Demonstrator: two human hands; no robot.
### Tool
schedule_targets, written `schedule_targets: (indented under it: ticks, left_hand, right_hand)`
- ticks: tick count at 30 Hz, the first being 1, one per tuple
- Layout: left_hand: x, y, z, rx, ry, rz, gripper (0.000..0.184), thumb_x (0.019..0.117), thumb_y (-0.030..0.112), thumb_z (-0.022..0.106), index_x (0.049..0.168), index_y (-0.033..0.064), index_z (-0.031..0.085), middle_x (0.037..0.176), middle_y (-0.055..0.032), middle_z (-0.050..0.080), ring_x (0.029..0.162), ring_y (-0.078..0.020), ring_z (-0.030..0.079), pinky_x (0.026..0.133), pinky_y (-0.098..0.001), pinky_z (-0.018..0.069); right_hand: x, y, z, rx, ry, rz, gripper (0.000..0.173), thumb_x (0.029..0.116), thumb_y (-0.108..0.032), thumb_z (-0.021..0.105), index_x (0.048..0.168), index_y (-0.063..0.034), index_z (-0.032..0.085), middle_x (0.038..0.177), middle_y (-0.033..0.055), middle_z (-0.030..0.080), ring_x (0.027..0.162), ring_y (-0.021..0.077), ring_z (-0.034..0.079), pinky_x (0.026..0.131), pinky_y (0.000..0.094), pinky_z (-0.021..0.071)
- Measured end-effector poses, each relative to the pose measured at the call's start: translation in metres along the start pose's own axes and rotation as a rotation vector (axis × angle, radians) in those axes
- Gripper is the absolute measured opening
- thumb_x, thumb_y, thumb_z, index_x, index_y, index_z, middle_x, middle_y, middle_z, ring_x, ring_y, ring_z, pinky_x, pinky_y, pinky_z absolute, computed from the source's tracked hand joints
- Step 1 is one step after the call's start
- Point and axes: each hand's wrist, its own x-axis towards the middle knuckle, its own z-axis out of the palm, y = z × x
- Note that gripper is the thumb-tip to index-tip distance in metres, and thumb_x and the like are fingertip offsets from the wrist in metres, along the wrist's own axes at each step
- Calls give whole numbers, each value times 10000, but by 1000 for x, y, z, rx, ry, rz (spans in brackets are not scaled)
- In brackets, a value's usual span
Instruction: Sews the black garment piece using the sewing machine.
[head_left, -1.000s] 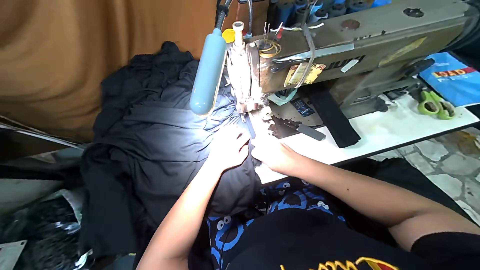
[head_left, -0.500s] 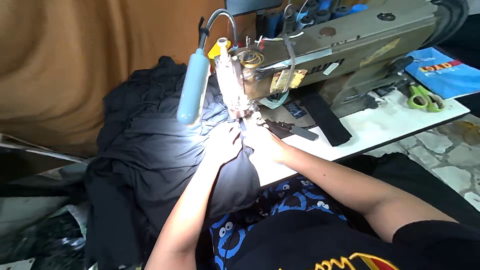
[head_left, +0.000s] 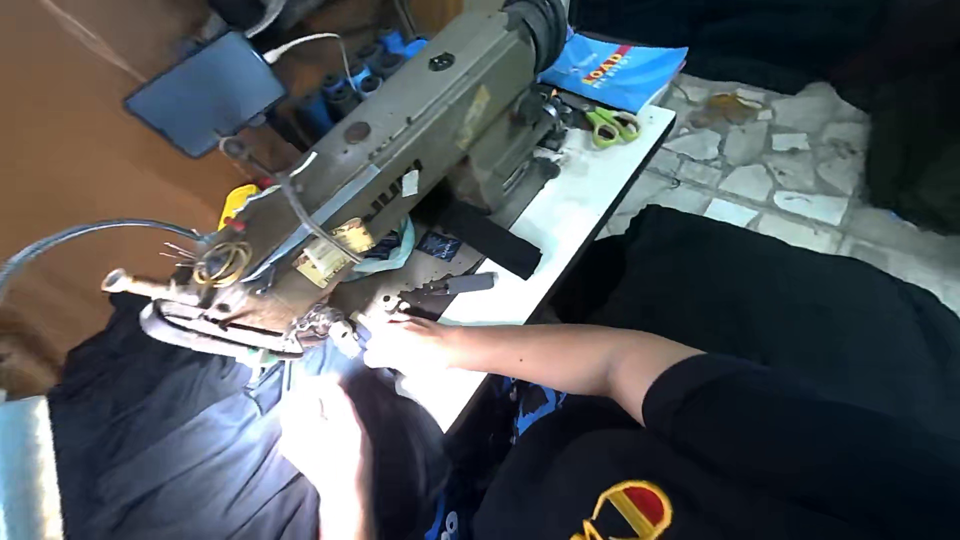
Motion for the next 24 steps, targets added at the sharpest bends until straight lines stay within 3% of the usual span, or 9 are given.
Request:
schedule_targets:
  ticks: [1,3,7,10,14,16,20,22,24]
  left_hand:
    - [-27,8,3,-101,-39,55,365,1010,149,427,935,-96,687,898,-206,703,859,-257,704,807,-400,572]
    - [-78,32,14,-113,-222,82,388,968,210,499,1090,-92,711,1092,-251,718,1053,-354,706,938,-484,553]
    - [-87,19,32,103,-344,-126,697,948,428,566,1358,-136,554,1509,-431,367,1438,-612,304,1174,-687,251]
    - [-39,-7,42,168,-63,-130,693,890,404,624,1286,-161,559,1386,-417,492,1349,-580,429,1127,-653,321]
    - [6,-22,41,314,31,-298,390,940,103,611,1255,-125,584,1325,-363,564,1313,-491,516,1138,-565,367]
    - [9,-26,30,290,22,-324,305,987,50,525,1236,-95,624,1299,-313,614,1276,-429,577,1096,-537,427]
    - [-14,-24,0,-97,-38,-256,262,1009,102,513,1050,-121,643,991,-178,653,946,-128,608,900,-308,495]
    - [-23,-11,-18,53,-244,-224,266,1007,147,540,924,-85,641,790,-138,593,752,-199,568,729,-411,461]
    - [-30,8,-26,282,-397,-66,227,984,76,587,967,-120,700,883,-294,690,873,-455,697,787,-633,519]
  right_hand:
    - [1,1,1,29,26,4,309,984,12,579,1285,36,644,1252,244,656,1258,398,574,1120,531,400]
    - [8,6,8,93,97,26,294,1022,-21,537,1283,18,666,1305,252,644,1255,389,590,1108,509,418]
    - [19,24,34,89,215,5,323,988,-72,602,1300,-45,681,1397,262,598,1335,418,546,1134,567,386]
    - [19,18,38,27,222,56,406,887,-167,763,1281,-102,693,1292,180,669,1246,341,594,1120,527,395]
    - [21,5,36,182,274,209,259,989,-166,648,1221,-75,719,1177,152,714,1166,296,640,1099,479,439]
    - [31,3,40,320,276,356,281,1029,-201,595,1247,-60,702,1208,141,717,1184,270,650,1077,454,468]
    - [26,18,34,200,183,148,312,1059,-105,515,1326,-36,661,1405,205,611,1332,351,554,1159,501,369]
    - [11,2,7,199,73,150,338,1090,-102,443,1355,-11,633,1424,204,597,1370,342,519,1179,474,338]
    - [8,-2,-2,329,63,184,377,1108,-174,409,1323,33,639,1427,223,590,1357,343,528,1170,463,342]
